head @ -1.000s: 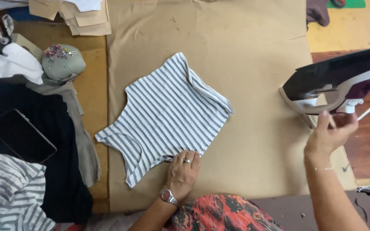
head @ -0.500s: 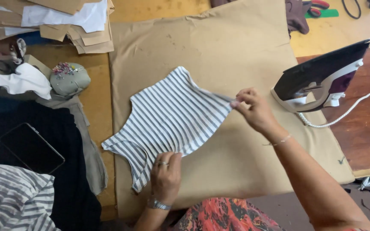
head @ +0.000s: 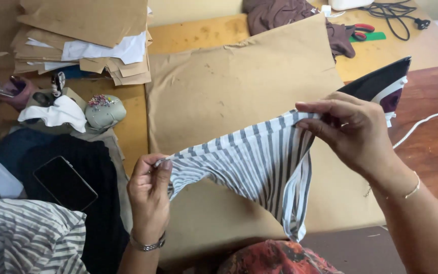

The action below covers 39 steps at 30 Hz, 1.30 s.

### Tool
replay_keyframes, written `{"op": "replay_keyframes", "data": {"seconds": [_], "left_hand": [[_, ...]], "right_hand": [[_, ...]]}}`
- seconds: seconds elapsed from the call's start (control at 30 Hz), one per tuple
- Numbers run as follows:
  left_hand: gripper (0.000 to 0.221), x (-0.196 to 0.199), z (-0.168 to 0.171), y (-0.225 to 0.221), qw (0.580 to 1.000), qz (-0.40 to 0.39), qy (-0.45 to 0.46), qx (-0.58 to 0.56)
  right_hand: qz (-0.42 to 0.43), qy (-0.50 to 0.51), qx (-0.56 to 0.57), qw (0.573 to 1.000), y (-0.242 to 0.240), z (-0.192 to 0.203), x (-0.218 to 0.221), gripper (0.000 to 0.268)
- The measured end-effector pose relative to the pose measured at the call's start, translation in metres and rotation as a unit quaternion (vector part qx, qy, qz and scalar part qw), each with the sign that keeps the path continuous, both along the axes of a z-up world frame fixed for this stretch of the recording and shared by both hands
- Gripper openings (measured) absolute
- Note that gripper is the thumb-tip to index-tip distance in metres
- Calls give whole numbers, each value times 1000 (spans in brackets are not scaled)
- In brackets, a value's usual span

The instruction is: The person is ironing a striped sleeveless top on a brown paper-covered work surface, smoothing the fabric and flipping it to ensure all wrinkles are removed.

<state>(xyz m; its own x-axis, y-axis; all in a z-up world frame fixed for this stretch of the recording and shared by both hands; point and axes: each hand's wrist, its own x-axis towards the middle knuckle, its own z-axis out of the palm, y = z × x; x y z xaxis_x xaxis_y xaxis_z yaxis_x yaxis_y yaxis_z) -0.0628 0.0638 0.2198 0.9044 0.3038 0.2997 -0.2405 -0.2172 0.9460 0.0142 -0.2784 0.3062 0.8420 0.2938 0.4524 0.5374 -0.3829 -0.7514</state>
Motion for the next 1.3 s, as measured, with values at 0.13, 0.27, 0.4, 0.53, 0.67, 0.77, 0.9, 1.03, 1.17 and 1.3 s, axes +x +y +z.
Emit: {"op": "replay_keyframes", "data": {"seconds": [0.13, 0.27, 0.4, 0.53, 0.67, 0.77, 0.9, 1.03, 1.17, 1.3], "left_hand": [[13, -5, -7, -9, 993, 65, -87, -46], [13, -13, 0, -2, 977, 106, -176, 58], [10, -8, 34, 49, 961, 70, -216, 158], [17, 41, 111, 69, 859, 4, -253, 445], [8, 144, 85, 29, 805, -90, -293, 508], [23, 212, -37, -24, 714, 18, -296, 634], [17, 259, -188, -90, 711, 5, -227, 665], [21, 282, -266, -129, 797, -94, -167, 573], [17, 274, -253, -134, 767, -20, -243, 593], [10, 208, -225, -152, 760, -149, -333, 538]], "right_hand": [[-163, -276, -269, 908, 7, 7, -17, 8], [-101, -161, -229, 955, 0, 7, -26, 17], [2, -104, -159, 982, 14, 2, -54, 18], [76, 134, 19, 988, 23, -29, -86, 14], [-32, 230, 109, 966, 25, -69, -76, 38], [-166, 305, 61, 936, 12, -136, -56, 26], [-238, 391, -73, 886, -12, -202, -32, 12], [-204, 327, -387, 838, -32, -240, -18, 16], [-227, 214, -415, 855, -37, -249, -23, 15], [-228, 18, -370, 901, -43, -268, -26, 20]]}}
